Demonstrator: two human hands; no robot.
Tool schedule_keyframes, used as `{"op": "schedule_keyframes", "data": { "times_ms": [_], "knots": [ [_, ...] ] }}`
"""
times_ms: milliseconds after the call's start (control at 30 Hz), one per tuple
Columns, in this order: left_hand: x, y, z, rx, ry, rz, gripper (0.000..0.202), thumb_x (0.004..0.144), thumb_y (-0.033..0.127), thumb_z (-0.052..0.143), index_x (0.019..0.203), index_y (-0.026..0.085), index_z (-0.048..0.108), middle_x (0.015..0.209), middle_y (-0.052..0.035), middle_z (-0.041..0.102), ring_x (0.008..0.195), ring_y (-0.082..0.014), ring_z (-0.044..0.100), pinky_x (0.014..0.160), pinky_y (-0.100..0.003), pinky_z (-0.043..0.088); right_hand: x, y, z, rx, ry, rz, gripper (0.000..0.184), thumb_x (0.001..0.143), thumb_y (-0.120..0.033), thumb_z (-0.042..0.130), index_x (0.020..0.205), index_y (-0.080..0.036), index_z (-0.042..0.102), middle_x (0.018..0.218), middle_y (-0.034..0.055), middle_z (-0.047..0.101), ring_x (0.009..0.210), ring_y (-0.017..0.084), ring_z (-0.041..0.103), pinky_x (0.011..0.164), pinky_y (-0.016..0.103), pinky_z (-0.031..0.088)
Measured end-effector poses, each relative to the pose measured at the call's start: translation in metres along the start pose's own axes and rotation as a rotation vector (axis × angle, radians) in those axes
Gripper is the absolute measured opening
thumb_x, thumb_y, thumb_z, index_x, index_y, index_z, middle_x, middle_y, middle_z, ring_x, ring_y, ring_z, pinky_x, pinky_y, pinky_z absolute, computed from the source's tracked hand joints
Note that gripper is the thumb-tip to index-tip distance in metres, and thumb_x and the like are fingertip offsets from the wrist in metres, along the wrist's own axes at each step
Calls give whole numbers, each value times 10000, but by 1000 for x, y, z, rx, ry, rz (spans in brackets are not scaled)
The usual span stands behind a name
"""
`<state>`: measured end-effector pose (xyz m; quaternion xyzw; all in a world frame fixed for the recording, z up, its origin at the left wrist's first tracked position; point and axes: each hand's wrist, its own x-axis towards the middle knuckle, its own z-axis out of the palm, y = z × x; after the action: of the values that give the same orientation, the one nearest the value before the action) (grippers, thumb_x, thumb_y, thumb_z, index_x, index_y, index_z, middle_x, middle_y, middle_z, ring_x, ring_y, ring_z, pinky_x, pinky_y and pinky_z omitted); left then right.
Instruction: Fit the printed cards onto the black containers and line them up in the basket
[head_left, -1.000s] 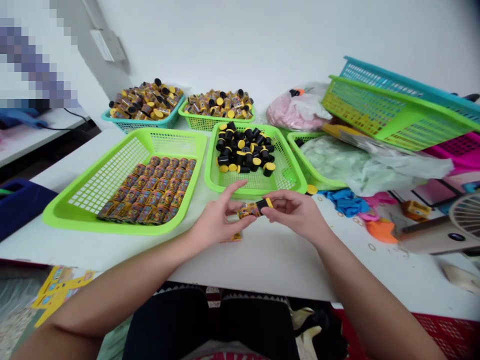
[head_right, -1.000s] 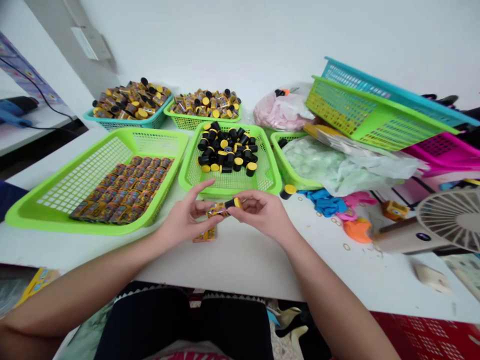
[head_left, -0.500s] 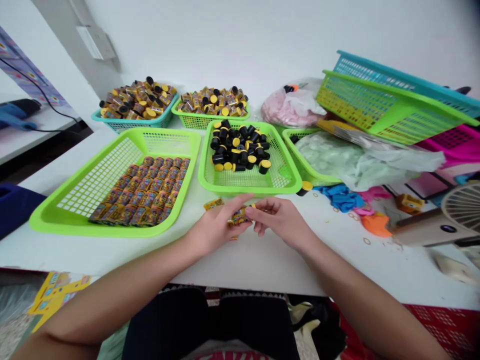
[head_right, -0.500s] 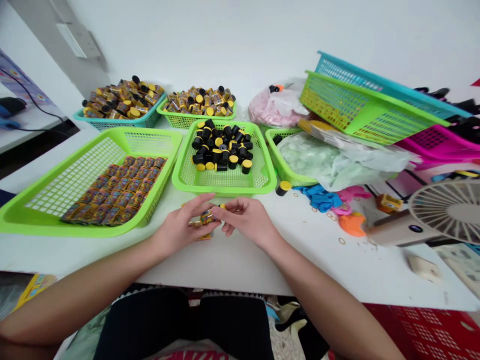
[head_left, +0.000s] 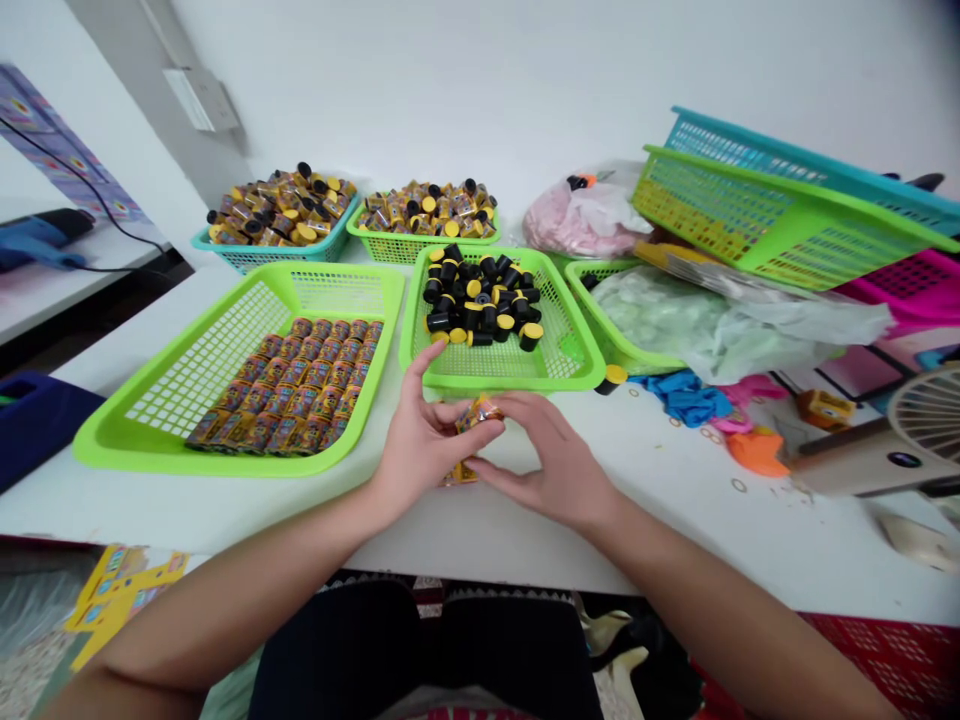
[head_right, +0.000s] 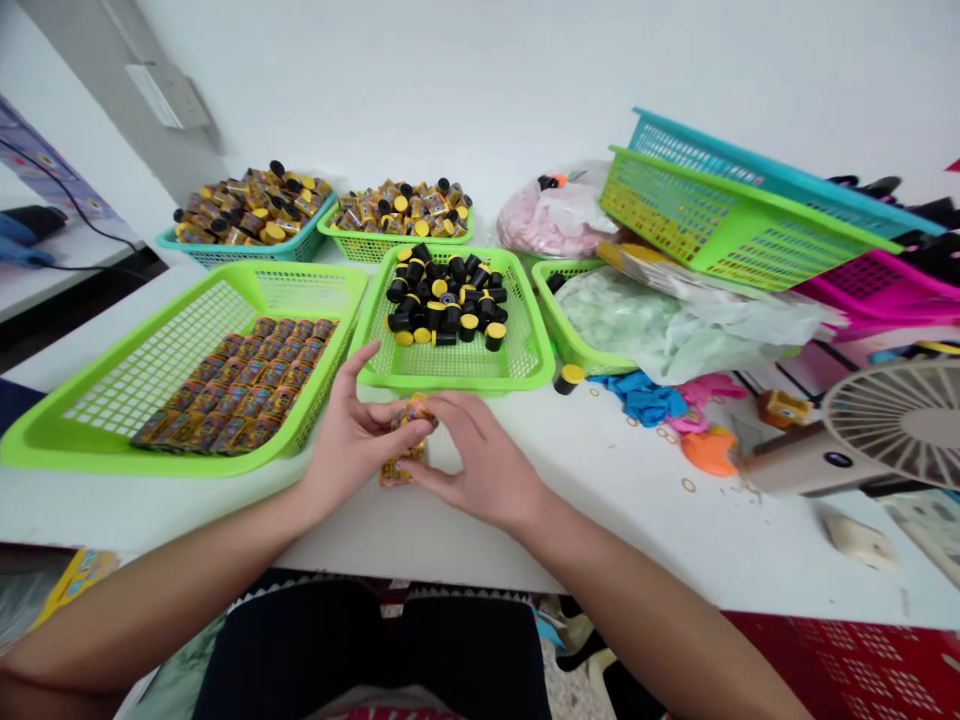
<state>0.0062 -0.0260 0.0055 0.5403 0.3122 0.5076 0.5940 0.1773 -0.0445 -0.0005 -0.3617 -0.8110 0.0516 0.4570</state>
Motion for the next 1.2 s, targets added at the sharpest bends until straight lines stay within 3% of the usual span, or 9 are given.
{"op": "schedule_keyframes", "data": {
  "times_ms": [133, 400, 533, 600, 733, 867, 1000, 1100, 1200],
  "knots": [
    [-2, 5, 3, -57, -38, -1, 1116, 716, 296, 827, 1516, 284, 48, 925, -15, 792, 775, -138, 741, 715, -246, 588, -1, -6, 4, -205, 121, -155, 602, 829, -188, 700, 1369, -249, 441, 1141, 116, 640, 1094, 267, 638, 910, 449, 576],
    [-10, 5, 3, -65, -102, 87, 1039, 731, 224, 827, 1494, 311, 127, 1039, -46, 777, 734, -128, 732, 652, -219, 567, -4, -9, -3, -229, 198, -211, 617, 828, -223, 727, 1389, -240, 470, 1121, 128, 662, 1037, 277, 664, 861, 447, 600],
    [-10, 4, 3, 3, -14, 163, 978, 663, 180, 862, 1436, 276, 270, 974, -13, 764, 855, -141, 726, 819, -269, 574, -3, -10, -1, -239, 162, -260, 669, 844, -201, 704, 1444, -258, 414, 1141, 118, 683, 1073, 277, 667, 876, 458, 601],
    [-9, 7, 2, 26, 4, 155, 990, 638, 176, 876, 1426, 273, 285, 916, 9, 755, 843, -142, 723, 822, -272, 573, -1, -10, 0, -244, 142, -296, 702, 825, -183, 727, 1451, -214, 412, 1142, 134, 697, 1086, 276, 666, 891, 449, 600],
    [-10, 16, -1, -13, -51, 122, 977, 645, 153, 868, 1416, 277, 280, 906, 10, 762, 789, -140, 727, 789, -271, 587, 1, -8, -2, -211, 151, -308, 677, 806, -183, 753, 1419, -199, 466, 1130, 140, 721, 1070, 272, 684, 888, 446, 600],
    [-20, 30, -4, 56, -91, 121, 764, 687, 134, 843, 1305, 262, 415, 960, -9, 770, 862, -137, 729, 837, -252, 579, 2, -8, -1, -83, 142, -343, 605, 810, -218, 751, 1365, -270, 514, 1095, 82, 750, 1028, 250, 714, 879, 445, 587],
    [-35, 52, -18, 227, -110, 61, 666, 734, 136, 795, 1288, 248, 443, 962, -21, 771, 855, -142, 732, 862, -274, 585, 22, -11, -1, 35, -4, -418, 495, 807, -275, 765, 1261, -237, 572, 1096, 71, 754, 1119, 213, 677, 972, 393, 537],
    [-32, 78, -47, 497, -112, 30, 403, 788, 215, 744, 1160, 209, 589, 959, -36, 760, 839, -153, 723, 800, -267, 585, 59, 10, -12, 26, -237, -294, 434, 814, -486, 731, 1169, -253, 640, 1204, 78, 713, 1173, 249, 641, 1021, 432, 500],
    [-2, 107, -94, 851, -36, 19, 240, 790, 333, 740, 977, 186, 701, 948, -44, 753, 796, -160, 707, 730, -259, 566, 96, 62, -22, -310, -471, 189, 243, 948, -376, 547, 1033, -215, 708, 1081, 102, 733, 986, 251, 699, 882, 399, 542]
  ]
}}
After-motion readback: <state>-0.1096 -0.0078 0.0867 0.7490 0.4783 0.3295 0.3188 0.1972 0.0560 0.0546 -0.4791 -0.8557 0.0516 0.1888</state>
